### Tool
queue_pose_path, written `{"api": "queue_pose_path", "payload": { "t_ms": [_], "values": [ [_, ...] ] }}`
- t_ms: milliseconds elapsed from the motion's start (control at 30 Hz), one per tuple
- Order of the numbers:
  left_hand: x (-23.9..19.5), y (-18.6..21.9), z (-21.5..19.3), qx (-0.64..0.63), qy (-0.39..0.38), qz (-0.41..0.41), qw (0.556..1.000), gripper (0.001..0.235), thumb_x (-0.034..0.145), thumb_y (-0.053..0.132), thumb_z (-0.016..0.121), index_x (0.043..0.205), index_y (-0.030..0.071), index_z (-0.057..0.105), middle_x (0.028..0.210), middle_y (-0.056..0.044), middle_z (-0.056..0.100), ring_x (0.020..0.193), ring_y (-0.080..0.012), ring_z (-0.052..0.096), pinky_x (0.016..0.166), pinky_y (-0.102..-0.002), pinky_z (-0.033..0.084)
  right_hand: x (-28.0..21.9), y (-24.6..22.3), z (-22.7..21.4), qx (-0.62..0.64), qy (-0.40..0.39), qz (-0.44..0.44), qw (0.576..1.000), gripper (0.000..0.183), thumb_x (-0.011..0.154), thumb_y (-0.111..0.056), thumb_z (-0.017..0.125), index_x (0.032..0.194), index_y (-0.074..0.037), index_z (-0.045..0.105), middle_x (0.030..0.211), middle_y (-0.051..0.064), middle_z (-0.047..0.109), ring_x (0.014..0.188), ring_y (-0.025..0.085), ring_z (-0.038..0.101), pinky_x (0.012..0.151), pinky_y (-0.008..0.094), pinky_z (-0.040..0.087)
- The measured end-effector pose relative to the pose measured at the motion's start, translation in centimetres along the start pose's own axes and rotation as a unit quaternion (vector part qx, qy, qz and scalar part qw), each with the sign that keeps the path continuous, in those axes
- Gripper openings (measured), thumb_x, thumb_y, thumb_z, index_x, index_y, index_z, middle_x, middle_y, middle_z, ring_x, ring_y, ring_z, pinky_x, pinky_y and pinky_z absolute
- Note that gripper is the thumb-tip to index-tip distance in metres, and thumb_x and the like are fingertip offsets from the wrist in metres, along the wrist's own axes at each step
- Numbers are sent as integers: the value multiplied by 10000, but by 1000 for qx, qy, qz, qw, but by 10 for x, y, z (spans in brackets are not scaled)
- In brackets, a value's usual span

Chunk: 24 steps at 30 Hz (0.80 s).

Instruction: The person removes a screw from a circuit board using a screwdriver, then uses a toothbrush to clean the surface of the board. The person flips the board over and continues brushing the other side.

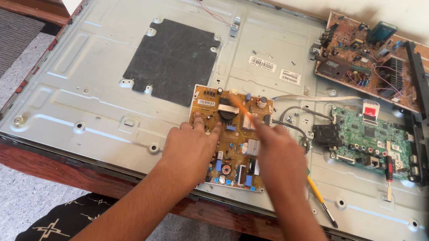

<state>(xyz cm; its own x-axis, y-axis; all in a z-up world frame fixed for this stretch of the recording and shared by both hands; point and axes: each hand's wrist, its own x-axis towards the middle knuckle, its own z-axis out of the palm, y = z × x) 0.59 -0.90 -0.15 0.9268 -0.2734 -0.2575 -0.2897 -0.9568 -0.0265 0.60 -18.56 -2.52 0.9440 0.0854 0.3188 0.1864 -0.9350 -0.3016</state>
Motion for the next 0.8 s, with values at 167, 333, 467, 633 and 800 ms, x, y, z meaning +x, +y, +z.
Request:
{"api": "queue_pose_path", "payload": {
  "t_ms": [167,333,467,633,800],
  "values": [
    [0,0,-5,11,-21,0,1000,1036,703,210,893,1576,148,337,1541,-301,375,1141,-316,625,854,-374,560,1,3,-1,-2,-27,29,999,371,986,-158,559,1298,-294,708,816,104,665,613,295,664,554,442,538],
    [1,-1,1,1,-3,1,1000,1016,705,201,886,1569,151,354,1527,-297,399,1137,-320,631,853,-380,561,3,20,3,-27,-64,82,994,344,1017,-188,565,1300,-317,712,784,127,662,653,291,660,590,431,537],
    [4,-2,5,-1,15,5,1000,922,752,190,837,1553,148,381,1518,-316,400,1139,-342,627,850,-391,559,10,61,-21,-3,-61,79,995,330,941,-180,626,1209,-309,770,798,104,683,702,281,657,669,431,525],
    [5,-1,9,-4,24,5,1000,862,780,169,796,1544,141,398,1509,-331,403,1121,-347,637,842,-389,562,10,72,-23,30,-74,83,993,367,927,-125,633,1195,-327,781,845,81,715,742,274,665,711,427,528],
    [4,0,5,-7,-3,-4,1000,887,758,159,806,1542,138,393,1506,-315,405,1115,-336,640,846,-390,560,13,59,-4,48,-39,38,997,330,941,-146,646,1192,-312,784,872,100,725,753,293,675,724,435,532]
  ]
}}
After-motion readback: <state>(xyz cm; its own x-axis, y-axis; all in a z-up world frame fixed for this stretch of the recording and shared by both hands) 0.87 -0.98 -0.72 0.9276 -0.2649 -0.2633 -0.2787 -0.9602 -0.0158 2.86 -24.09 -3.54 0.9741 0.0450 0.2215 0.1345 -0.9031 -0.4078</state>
